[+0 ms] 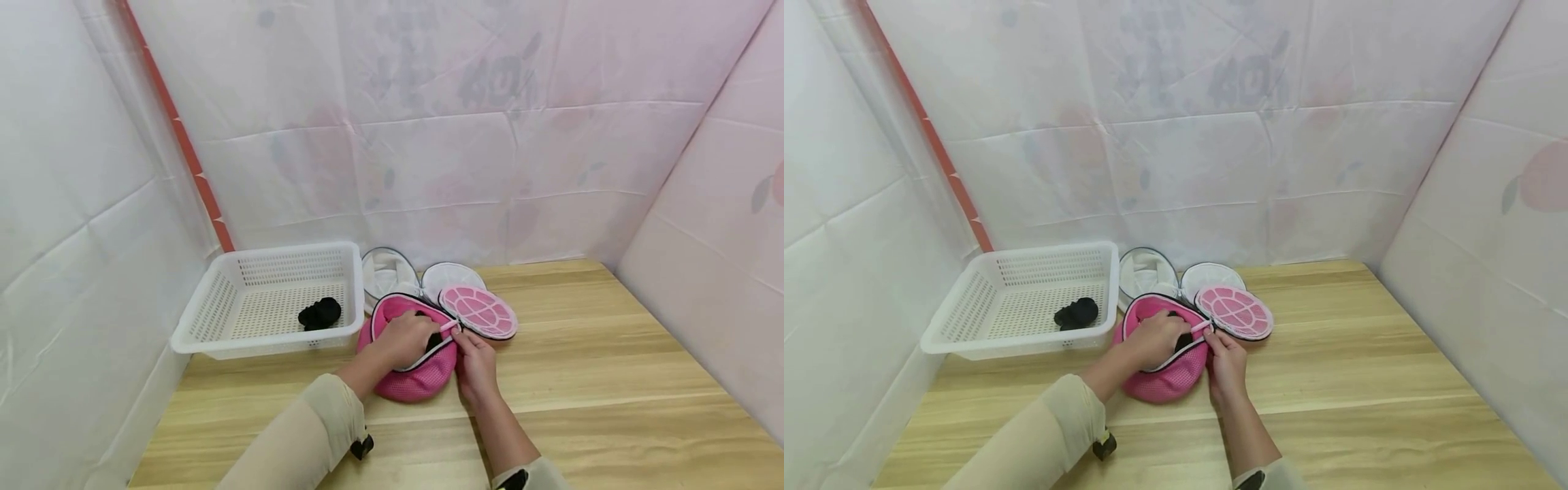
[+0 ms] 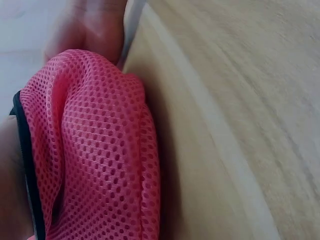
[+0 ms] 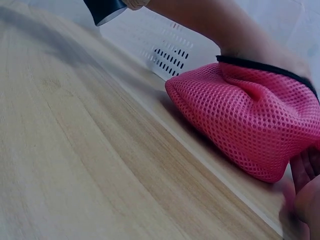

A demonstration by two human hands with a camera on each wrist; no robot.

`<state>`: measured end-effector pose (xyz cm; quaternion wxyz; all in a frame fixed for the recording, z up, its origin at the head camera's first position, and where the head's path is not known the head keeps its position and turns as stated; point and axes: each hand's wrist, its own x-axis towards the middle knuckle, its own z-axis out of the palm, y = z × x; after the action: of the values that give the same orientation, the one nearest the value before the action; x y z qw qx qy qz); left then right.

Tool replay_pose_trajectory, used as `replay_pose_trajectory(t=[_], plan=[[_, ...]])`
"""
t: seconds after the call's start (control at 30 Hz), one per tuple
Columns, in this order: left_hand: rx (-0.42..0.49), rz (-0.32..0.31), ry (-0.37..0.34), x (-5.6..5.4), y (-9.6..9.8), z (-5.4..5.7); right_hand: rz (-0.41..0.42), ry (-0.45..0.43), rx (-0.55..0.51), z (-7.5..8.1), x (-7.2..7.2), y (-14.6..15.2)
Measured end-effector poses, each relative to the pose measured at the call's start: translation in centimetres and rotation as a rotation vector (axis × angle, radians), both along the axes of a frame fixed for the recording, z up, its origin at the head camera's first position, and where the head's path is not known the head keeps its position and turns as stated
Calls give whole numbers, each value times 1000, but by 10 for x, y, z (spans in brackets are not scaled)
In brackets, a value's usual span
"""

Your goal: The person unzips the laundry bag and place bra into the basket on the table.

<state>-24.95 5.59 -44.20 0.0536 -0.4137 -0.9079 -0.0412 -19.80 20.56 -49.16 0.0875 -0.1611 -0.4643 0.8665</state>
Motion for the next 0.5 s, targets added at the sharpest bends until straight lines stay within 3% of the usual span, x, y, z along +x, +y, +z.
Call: replay_pose_trajectory(t=[0.2,0.37,0.5], plan=[[176,67,111,-8,-3,16,-5,-6,2,-1,-1,0],[314,81,94,-13,-10,36,5,-5,9,-1,0,1],[455,106,66,-18,-27,52,6,5,26,-2,-1,0]])
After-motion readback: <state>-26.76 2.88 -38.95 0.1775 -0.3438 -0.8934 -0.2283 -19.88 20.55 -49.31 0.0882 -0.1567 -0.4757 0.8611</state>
